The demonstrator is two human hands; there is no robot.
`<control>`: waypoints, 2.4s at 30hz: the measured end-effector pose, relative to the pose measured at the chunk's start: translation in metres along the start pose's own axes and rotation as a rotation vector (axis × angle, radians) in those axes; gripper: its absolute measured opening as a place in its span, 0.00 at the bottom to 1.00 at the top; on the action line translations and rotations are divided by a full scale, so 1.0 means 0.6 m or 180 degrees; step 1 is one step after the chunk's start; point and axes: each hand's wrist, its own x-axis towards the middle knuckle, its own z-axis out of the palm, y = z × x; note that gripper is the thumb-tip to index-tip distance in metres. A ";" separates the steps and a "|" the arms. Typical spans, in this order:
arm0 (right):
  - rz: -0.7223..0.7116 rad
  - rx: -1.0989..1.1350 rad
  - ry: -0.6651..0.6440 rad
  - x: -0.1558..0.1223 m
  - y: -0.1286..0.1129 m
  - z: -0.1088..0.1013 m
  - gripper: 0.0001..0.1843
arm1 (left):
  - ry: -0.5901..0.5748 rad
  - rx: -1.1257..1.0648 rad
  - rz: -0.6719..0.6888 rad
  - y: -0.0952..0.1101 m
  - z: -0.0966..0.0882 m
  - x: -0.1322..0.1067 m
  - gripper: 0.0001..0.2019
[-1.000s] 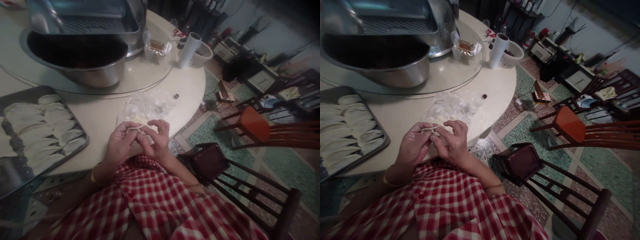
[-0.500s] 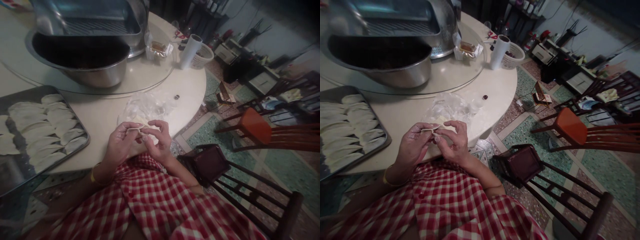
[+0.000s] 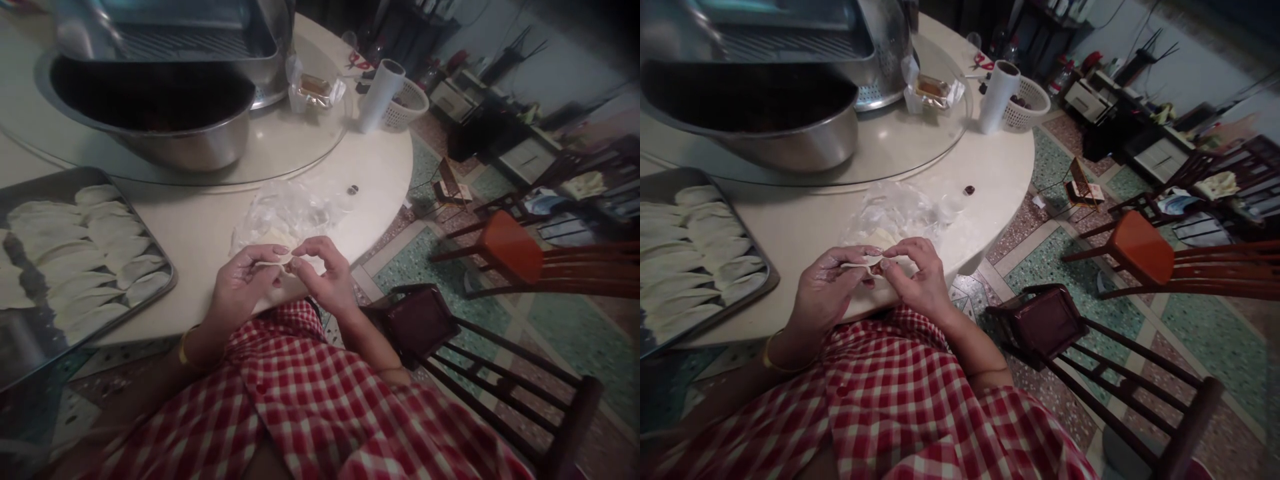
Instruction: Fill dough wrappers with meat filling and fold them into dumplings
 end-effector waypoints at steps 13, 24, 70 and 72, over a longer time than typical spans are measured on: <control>-0.0217 0.0139 -0.0343 -0.003 -0.005 -0.001 0.04 | -0.0242 0.0376 0.0157 0.012 0.006 0.000 0.02; -0.0469 -0.0368 0.0032 -0.013 -0.015 0.009 0.05 | 0.0073 0.0457 0.0367 0.015 0.015 -0.003 0.02; -0.0459 -0.0645 -0.0116 -0.022 -0.005 -0.016 0.08 | -0.0388 0.0962 0.0131 0.007 0.016 0.010 0.06; -0.0583 -0.0742 -0.0037 -0.025 -0.007 -0.013 0.08 | -0.0271 0.0923 0.0061 0.008 0.018 0.011 0.06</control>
